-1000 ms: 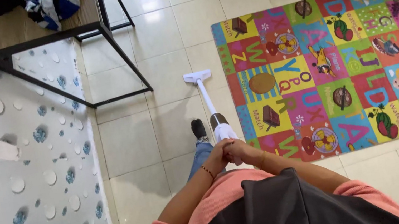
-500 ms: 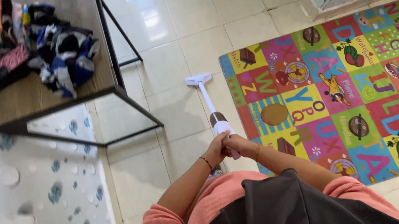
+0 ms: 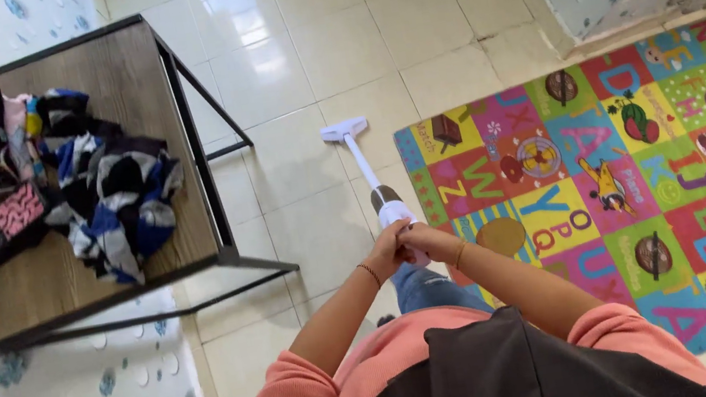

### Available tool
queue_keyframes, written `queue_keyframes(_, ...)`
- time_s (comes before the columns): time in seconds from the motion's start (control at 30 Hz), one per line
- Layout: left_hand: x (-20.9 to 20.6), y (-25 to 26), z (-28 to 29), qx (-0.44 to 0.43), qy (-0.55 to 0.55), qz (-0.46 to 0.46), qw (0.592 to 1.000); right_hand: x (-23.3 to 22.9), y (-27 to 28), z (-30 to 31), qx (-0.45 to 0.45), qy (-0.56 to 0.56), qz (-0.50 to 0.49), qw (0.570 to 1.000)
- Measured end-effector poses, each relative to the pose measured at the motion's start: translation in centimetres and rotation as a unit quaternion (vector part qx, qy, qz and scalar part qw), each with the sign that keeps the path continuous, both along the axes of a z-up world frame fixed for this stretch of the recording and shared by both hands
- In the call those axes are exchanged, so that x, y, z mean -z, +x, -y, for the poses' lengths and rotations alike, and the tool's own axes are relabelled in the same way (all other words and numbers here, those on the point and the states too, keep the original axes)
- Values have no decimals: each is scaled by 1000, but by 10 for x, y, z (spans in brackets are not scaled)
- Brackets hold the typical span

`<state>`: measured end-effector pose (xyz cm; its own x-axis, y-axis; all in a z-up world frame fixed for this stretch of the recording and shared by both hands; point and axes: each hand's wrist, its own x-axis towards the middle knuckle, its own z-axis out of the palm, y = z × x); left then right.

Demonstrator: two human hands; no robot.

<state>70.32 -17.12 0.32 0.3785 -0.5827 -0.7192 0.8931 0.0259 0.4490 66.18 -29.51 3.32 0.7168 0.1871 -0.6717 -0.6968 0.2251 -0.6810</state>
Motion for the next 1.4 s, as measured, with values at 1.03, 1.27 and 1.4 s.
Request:
queue_keyframes(1.03, -28, 510, 70, -135, -40, 4, 990, 1, 543, 77, -120, 5, -31, 992)
queue_keyframes(1.27, -40, 646, 36, -77, -44, 0, 996, -27, 669, 45, -115, 6, -46, 992)
queue_keyframes(1.4, -57, 719, 22, -20, 8, 13, 1000, -14, 733, 30, -87, 35, -24, 995)
